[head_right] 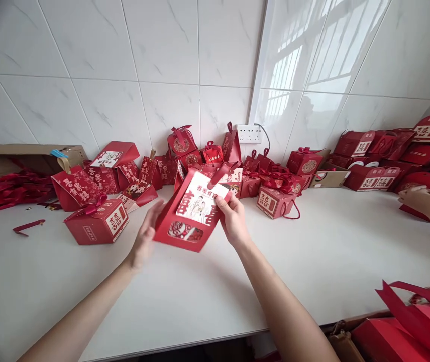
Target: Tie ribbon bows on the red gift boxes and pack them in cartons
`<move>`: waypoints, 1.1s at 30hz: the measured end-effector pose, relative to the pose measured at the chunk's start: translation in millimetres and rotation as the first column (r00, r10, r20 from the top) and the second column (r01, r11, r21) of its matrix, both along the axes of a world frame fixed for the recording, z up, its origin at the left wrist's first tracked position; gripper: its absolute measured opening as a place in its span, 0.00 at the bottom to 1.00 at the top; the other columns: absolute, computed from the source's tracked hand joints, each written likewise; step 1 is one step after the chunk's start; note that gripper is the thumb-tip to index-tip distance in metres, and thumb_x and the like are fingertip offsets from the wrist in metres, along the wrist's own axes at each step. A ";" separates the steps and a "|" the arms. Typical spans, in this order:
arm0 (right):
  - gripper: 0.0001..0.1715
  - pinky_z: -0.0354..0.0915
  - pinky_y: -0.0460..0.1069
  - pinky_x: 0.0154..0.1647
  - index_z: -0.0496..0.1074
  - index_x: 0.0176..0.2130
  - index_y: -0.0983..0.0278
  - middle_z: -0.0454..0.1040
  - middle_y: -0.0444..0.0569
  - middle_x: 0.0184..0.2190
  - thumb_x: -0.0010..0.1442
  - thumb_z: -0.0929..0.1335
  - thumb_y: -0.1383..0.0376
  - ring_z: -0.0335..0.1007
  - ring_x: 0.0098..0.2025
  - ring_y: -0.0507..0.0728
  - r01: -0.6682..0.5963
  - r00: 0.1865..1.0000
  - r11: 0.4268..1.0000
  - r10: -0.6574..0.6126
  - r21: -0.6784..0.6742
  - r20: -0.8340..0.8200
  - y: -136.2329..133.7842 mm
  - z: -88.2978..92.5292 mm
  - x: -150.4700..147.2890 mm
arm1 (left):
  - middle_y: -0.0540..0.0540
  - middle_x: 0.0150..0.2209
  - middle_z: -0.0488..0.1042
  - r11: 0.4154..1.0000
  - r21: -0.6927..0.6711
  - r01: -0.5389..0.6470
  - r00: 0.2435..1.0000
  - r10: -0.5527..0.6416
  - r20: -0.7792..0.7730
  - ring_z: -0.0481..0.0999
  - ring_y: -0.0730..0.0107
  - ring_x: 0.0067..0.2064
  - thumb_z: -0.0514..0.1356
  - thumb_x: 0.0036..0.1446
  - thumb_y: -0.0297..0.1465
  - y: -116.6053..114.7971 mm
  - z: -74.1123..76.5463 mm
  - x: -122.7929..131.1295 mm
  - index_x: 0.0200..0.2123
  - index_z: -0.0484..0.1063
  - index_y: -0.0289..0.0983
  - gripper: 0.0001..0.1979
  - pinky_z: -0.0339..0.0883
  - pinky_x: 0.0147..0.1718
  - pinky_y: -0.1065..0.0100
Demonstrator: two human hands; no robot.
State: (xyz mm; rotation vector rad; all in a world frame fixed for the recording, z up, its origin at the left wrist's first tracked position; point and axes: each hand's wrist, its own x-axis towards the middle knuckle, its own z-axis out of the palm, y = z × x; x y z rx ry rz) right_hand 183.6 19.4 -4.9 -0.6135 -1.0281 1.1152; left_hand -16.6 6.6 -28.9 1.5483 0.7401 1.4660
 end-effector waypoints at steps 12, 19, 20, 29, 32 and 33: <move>0.16 0.68 0.53 0.48 0.69 0.39 0.56 0.76 0.42 0.42 0.48 0.72 0.59 0.71 0.47 0.56 -0.196 0.961 0.980 0.188 -0.020 -0.204 18.1 -19.3 -4.0 | 0.37 0.50 0.69 0.818 0.484 -0.310 0.888 0.431 -0.160 0.71 0.53 0.52 0.70 0.37 0.35 -10.5 -1.1 5.5 0.50 0.59 0.39 0.37 0.68 0.48 0.57; 0.25 0.72 0.53 0.44 0.66 0.49 0.57 0.73 0.47 0.48 0.52 0.73 0.62 0.73 0.44 0.57 -0.374 0.918 0.923 0.382 -0.093 0.109 4.9 -14.6 -3.5 | 0.40 0.43 0.74 0.929 -0.344 -0.134 0.975 0.185 0.121 0.77 0.60 0.41 0.51 0.53 0.53 4.9 15.2 3.0 0.46 0.64 0.37 0.27 0.72 0.31 0.65; 0.23 0.73 0.53 0.41 0.66 0.48 0.58 0.74 0.48 0.46 0.53 0.72 0.61 0.74 0.41 0.56 -0.386 0.914 0.911 0.399 -0.146 0.071 5.0 -13.8 -4.2 | 0.40 0.42 0.75 0.931 -0.355 -0.083 0.976 0.148 0.160 0.77 0.60 0.40 0.49 0.54 0.54 6.5 16.0 2.2 0.45 0.65 0.37 0.28 0.72 0.30 0.65; 0.21 0.70 0.39 0.19 0.70 0.40 0.67 0.75 0.46 0.26 0.59 0.65 0.52 0.72 0.23 0.49 -0.550 0.829 0.727 0.416 -0.412 -0.374 9.1 -10.8 -6.4 | 0.43 0.36 0.76 0.997 -0.072 -0.037 0.998 0.041 0.049 0.78 0.63 0.32 0.61 0.51 0.45 -3.2 13.6 0.5 0.36 0.65 0.35 0.19 0.72 0.29 0.65; 0.23 0.70 0.41 0.19 0.69 0.43 0.65 0.76 0.48 0.31 0.58 0.65 0.50 0.73 0.26 0.51 -0.502 0.863 0.768 0.412 -0.398 -0.293 6.8 -12.0 -8.4 | 0.42 0.39 0.76 0.994 -0.083 -0.069 0.994 0.075 0.077 0.77 0.62 0.36 0.59 0.52 0.46 1.6 10.5 -0.1 0.38 0.66 0.35 0.20 0.72 0.32 0.64; 0.24 0.71 0.43 0.19 0.69 0.44 0.64 0.76 0.49 0.34 0.57 0.66 0.49 0.74 0.28 0.53 -0.447 0.893 0.816 0.385 -0.366 -0.231 5.6 -12.5 -9.3 | 0.41 0.40 0.76 0.991 -0.107 -0.074 0.993 0.083 0.086 0.77 0.61 0.38 0.56 0.52 0.49 4.0 8.9 0.2 0.39 0.66 0.35 0.23 0.72 0.32 0.64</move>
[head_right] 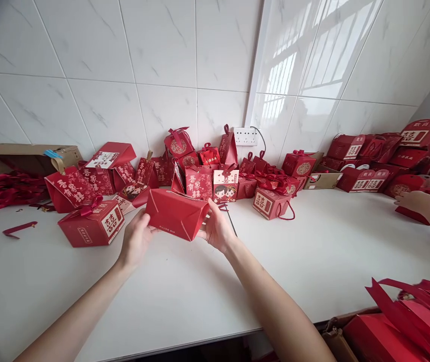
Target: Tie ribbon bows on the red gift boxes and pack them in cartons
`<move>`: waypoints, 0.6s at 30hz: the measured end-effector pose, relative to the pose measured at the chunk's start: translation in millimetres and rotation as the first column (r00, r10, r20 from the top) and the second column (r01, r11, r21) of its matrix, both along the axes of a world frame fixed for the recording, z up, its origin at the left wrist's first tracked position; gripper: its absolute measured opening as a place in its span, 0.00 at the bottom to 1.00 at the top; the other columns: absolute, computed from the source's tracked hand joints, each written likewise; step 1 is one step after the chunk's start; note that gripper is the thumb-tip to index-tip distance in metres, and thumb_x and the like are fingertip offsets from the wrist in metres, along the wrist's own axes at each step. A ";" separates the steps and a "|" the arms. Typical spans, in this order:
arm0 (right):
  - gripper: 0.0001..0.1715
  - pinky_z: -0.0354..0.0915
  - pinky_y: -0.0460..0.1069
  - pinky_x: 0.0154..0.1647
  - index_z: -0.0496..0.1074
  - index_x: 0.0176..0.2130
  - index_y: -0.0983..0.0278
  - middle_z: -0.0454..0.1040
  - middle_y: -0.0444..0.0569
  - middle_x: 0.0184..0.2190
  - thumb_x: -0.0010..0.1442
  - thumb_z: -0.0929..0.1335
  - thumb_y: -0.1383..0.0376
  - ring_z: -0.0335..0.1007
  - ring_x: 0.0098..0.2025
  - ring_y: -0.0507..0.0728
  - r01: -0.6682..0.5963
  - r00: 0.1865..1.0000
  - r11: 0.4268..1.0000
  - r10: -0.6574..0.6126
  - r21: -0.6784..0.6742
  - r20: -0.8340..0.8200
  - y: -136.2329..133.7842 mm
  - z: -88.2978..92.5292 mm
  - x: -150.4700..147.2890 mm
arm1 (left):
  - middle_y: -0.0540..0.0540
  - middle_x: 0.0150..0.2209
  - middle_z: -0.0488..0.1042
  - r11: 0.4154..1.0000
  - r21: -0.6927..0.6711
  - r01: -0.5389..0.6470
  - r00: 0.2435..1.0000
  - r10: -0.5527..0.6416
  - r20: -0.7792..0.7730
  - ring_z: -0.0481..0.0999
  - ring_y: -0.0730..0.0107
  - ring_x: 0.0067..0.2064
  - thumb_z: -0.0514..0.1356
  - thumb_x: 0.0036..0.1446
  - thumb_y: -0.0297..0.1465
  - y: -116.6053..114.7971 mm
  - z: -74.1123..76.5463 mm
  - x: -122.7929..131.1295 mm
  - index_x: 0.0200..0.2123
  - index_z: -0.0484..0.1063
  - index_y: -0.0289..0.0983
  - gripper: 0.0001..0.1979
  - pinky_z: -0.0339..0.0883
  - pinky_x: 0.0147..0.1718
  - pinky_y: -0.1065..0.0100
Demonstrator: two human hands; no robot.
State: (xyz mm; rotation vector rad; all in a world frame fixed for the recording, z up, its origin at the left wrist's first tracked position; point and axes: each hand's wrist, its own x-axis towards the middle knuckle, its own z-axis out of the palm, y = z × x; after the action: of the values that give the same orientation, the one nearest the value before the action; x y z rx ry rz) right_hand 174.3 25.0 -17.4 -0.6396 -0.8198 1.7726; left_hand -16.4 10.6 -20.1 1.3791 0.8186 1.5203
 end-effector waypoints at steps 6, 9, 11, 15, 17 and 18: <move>0.23 0.73 0.50 0.34 0.68 0.49 0.57 0.72 0.48 0.49 0.54 0.69 0.54 0.70 0.47 0.60 0.247 0.916 0.813 -0.374 0.527 0.147 -9.2 1.1 -1.8 | 0.39 0.45 0.75 0.997 -0.082 0.002 0.993 -0.012 -0.121 0.74 0.55 0.47 0.46 0.55 0.54 3.9 -15.0 1.9 0.48 0.67 0.37 0.31 0.70 0.41 0.60; 0.24 0.70 0.53 0.41 0.69 0.50 0.58 0.73 0.49 0.48 0.56 0.68 0.53 0.70 0.48 0.61 0.283 0.890 0.764 -0.434 0.581 0.138 -10.9 2.8 2.7 | 0.40 0.48 0.73 0.992 0.127 0.026 0.953 0.013 -0.303 0.71 0.53 0.50 0.55 0.52 0.49 -1.4 -18.3 -1.2 0.50 0.66 0.38 0.28 0.67 0.47 0.57; 0.22 0.69 0.54 0.43 0.71 0.48 0.59 0.75 0.49 0.46 0.57 0.66 0.52 0.71 0.46 0.62 0.285 0.866 0.721 -0.477 0.632 0.154 -11.4 3.2 6.0 | 0.39 0.49 0.73 0.973 0.221 0.065 0.924 0.025 -0.383 0.72 0.52 0.49 0.60 0.48 0.46 -4.4 -18.7 -3.4 0.51 0.63 0.38 0.29 0.68 0.45 0.56; 0.20 0.66 0.54 0.43 0.72 0.44 0.60 0.76 0.47 0.41 0.59 0.63 0.52 0.71 0.42 0.62 0.262 0.790 0.592 -0.586 0.762 0.183 -13.7 0.6 7.7 | 0.39 0.45 0.74 0.950 0.303 0.068 0.895 0.076 -0.439 0.75 0.52 0.43 0.63 0.43 0.43 -4.6 -24.7 -6.4 0.49 0.59 0.39 0.31 0.71 0.38 0.58; 0.20 0.65 0.53 0.43 0.73 0.42 0.61 0.76 0.47 0.39 0.60 0.61 0.52 0.70 0.40 0.61 0.257 0.758 0.541 -0.627 0.801 0.180 -15.2 -1.1 6.3 | 0.41 0.43 0.75 0.940 0.328 0.091 0.879 0.079 -0.470 0.76 0.52 0.42 0.64 0.42 0.42 -2.3 -31.0 -7.4 0.50 0.57 0.40 0.32 0.71 0.34 0.58; 0.20 0.65 0.52 0.42 0.73 0.42 0.61 0.76 0.46 0.39 0.60 0.61 0.52 0.70 0.39 0.61 0.257 0.749 0.523 -0.639 0.813 0.175 -15.9 -1.7 5.4 | 0.41 0.42 0.75 0.935 0.339 0.105 0.873 0.077 -0.482 0.77 0.52 0.41 0.64 0.42 0.42 -1.0 -34.1 -7.9 0.50 0.56 0.41 0.33 0.72 0.32 0.58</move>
State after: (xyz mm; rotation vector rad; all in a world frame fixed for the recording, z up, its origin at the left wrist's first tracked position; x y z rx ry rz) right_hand 179.7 9.0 -19.1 -0.6238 -1.4457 0.6365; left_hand -24.2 9.6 -54.1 2.0945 0.8536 1.3633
